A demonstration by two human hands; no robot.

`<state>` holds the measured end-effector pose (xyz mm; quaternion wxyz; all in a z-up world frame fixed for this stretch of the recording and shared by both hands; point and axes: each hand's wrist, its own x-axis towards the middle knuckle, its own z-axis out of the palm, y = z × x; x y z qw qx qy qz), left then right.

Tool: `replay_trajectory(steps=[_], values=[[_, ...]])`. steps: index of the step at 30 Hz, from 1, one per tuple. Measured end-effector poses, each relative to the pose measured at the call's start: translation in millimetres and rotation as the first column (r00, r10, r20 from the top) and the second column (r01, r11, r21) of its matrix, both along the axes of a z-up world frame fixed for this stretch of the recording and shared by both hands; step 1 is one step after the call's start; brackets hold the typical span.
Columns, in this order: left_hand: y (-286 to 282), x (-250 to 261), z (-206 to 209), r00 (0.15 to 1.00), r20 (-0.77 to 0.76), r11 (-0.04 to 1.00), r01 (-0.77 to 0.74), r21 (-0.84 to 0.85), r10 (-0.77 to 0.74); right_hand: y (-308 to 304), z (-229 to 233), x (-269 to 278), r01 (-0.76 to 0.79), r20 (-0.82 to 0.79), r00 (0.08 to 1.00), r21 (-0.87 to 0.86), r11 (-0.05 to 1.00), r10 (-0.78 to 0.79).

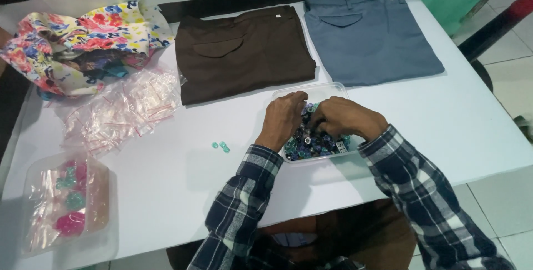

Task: A person is sorting small light blue beads and placing them into small clear plastic bags on a work table.

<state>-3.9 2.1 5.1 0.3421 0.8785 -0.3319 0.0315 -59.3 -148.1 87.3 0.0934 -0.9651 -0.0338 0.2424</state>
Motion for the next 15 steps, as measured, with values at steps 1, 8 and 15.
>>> replay_trajectory(steps=[1,8,15], values=[[0,-1,-1,1.0,0.0,1.0,0.0,0.002,0.0,-3,-9,4,0.0,0.0,1.0,0.002,1.0,0.0],[1,-5,-1,0.997,0.069,0.999,0.026,0.022,-0.028,-21,-41,18,0.055,0.311,0.947,0.073,0.996,-0.076],[-2,-2,-8,0.933,0.359,0.993,-0.018,0.116,-0.025,-32,-38,12,0.063,0.336,0.936,0.128,0.99,-0.103]])
